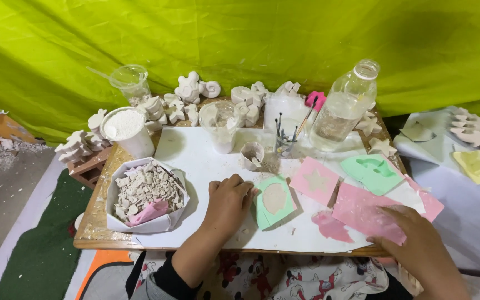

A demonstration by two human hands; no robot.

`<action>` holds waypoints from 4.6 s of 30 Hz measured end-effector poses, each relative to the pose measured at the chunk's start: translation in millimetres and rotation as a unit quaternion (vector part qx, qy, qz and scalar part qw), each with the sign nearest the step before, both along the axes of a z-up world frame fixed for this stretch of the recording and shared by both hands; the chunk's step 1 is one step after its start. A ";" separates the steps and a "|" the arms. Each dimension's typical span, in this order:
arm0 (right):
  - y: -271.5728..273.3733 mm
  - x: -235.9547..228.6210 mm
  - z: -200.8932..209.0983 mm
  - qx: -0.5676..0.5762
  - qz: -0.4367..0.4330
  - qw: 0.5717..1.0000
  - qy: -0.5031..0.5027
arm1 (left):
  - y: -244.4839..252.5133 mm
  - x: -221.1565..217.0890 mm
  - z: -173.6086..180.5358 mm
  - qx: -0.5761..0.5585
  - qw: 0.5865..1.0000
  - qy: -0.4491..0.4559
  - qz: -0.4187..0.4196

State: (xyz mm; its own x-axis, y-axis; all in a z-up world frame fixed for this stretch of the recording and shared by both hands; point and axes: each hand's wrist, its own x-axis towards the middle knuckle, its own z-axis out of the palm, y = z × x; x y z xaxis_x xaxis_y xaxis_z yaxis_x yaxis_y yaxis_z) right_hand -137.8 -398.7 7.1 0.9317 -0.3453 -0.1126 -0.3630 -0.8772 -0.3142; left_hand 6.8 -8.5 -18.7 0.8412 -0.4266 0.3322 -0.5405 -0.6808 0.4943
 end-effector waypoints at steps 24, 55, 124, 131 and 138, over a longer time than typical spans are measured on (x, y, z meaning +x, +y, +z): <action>18.7 -8.8 0.1 -0.093 -0.067 0.973 -0.202 | 5.1 -26.2 84.3 -0.176 0.889 0.423 0.008; 143.9 -9.7 21.5 -0.070 0.130 0.910 -0.387 | 7.4 -23.5 77.0 -0.093 0.926 0.362 -0.059; 154.4 -0.9 92.6 0.240 -0.101 0.965 -0.022 | 5.3 -10.6 31.4 0.026 0.988 -0.004 -0.155; 135.3 -3.5 77.1 0.201 -0.048 0.950 -0.233 | 4.6 -10.4 30.2 0.015 0.988 -0.016 -0.155; 124.7 5.4 56.0 0.034 -0.127 0.919 -0.371 | 8.5 -11.8 22.5 -0.005 0.990 0.003 -0.140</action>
State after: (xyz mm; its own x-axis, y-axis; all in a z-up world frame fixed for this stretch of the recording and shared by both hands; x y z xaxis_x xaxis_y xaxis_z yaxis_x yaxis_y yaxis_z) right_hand -132.4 -274.0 63.1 0.6509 -0.5783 0.4918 -0.2178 -0.7629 -0.6087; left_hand -5.0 0.0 3.8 0.6919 -0.6407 0.3327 -0.7048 -0.4993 0.5040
